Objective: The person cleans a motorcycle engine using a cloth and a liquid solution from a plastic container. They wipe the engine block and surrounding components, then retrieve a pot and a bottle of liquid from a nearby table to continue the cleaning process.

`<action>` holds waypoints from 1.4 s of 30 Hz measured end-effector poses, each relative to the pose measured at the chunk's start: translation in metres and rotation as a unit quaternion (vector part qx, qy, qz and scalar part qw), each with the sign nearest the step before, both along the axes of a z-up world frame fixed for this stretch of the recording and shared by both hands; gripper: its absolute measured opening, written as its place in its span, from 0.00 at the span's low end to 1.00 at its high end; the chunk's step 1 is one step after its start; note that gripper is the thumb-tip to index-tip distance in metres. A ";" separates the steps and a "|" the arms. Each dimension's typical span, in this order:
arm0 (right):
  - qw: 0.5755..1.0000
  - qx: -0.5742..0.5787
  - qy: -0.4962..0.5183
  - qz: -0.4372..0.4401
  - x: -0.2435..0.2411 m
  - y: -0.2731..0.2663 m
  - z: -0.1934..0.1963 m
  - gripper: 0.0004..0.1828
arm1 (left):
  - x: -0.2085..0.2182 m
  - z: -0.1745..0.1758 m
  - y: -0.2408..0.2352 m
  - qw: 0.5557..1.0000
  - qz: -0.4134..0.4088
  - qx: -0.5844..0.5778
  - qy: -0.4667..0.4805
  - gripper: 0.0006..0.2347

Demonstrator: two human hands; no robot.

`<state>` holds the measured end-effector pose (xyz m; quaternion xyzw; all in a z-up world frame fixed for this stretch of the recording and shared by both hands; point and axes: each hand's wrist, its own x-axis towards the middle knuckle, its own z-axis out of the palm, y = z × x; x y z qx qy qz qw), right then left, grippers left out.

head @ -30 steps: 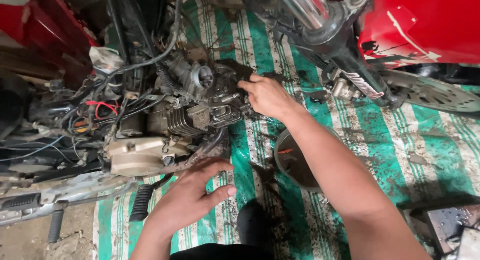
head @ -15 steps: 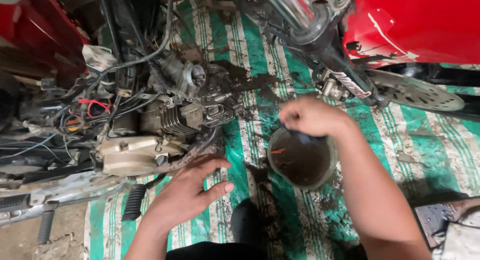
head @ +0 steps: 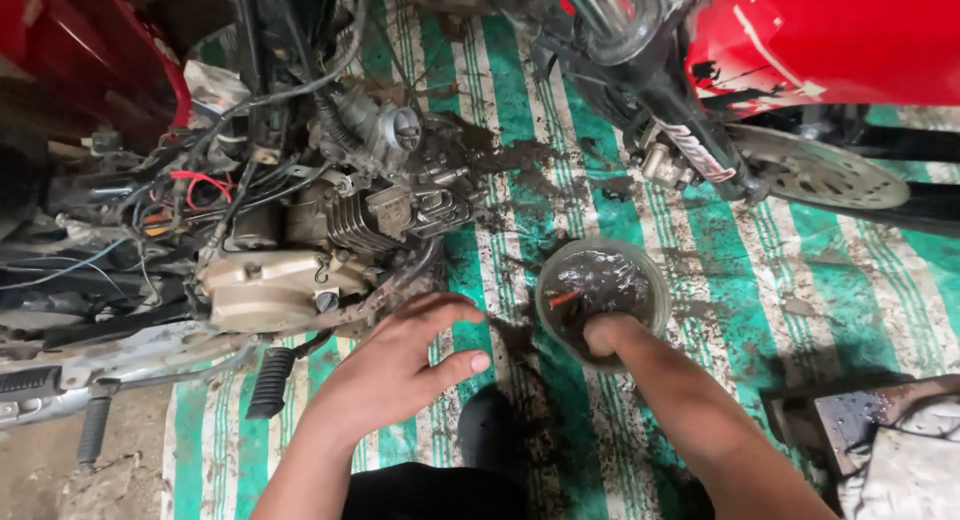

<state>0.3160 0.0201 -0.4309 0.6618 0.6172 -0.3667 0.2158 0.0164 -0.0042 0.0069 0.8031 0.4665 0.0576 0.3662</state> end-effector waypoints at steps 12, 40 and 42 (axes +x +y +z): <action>0.987 0.043 0.093 -0.123 0.007 0.043 0.119 0.23 | 0.003 0.001 -0.008 1.000 -0.014 0.000 0.026 0.21; 0.971 -0.066 0.194 -0.120 -0.001 0.015 0.203 0.29 | -0.004 0.006 -0.014 0.999 -0.036 0.025 0.006 0.21; 0.927 -0.055 0.300 -0.219 -0.002 0.028 0.247 0.24 | -0.005 0.006 -0.014 0.999 -0.037 0.024 0.002 0.21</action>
